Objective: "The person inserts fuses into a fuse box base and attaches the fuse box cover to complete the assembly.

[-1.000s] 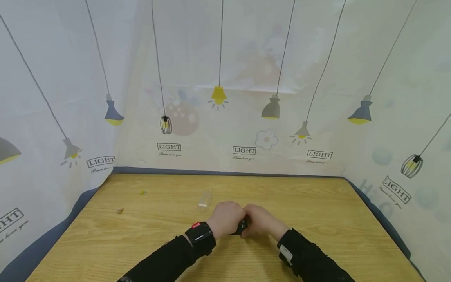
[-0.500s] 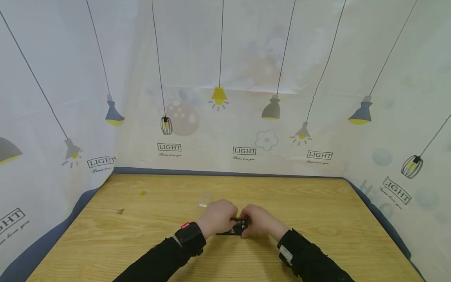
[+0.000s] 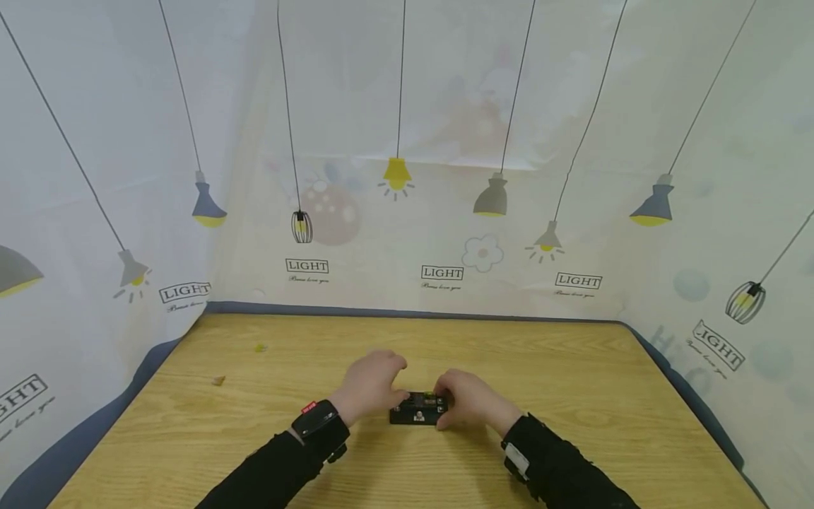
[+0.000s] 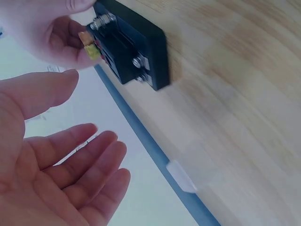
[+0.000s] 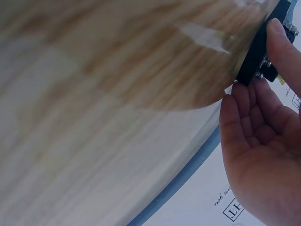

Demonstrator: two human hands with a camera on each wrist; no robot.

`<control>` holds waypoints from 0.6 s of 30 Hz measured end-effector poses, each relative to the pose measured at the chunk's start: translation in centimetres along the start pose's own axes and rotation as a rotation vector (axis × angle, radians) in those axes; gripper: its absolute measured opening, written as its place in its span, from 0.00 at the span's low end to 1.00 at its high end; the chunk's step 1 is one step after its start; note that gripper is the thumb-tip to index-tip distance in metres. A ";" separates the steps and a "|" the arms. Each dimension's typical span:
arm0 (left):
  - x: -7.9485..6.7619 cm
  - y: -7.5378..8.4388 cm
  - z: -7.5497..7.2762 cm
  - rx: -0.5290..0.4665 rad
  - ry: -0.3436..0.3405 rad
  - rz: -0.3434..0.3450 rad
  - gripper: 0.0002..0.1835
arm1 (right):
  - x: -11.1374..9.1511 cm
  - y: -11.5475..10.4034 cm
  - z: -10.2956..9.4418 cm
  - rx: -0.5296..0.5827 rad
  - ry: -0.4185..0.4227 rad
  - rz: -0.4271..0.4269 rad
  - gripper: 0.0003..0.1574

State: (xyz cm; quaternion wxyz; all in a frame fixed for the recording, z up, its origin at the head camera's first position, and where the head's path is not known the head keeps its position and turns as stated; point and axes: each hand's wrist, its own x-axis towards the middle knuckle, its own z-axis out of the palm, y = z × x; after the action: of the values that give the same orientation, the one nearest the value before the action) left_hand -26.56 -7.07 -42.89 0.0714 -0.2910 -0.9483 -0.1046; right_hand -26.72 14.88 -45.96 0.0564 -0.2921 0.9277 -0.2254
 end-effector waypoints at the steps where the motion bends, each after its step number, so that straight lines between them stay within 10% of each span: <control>1: -0.1 -0.2 0.0 -0.002 0.004 -0.013 0.24 | 0.0 0.0 0.0 -0.002 -0.002 0.005 0.26; 18: -2.5 -5.6 -1.0 0.014 0.091 -0.210 0.31 | 0.1 0.2 0.2 -0.025 -0.007 0.019 0.28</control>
State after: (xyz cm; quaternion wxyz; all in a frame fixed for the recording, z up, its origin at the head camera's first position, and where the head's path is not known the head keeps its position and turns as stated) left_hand -27.61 -13.17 -43.25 0.1051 -0.1846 -0.9700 -0.1181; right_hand -26.87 14.84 -46.20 0.0581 -0.2849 0.9329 -0.2124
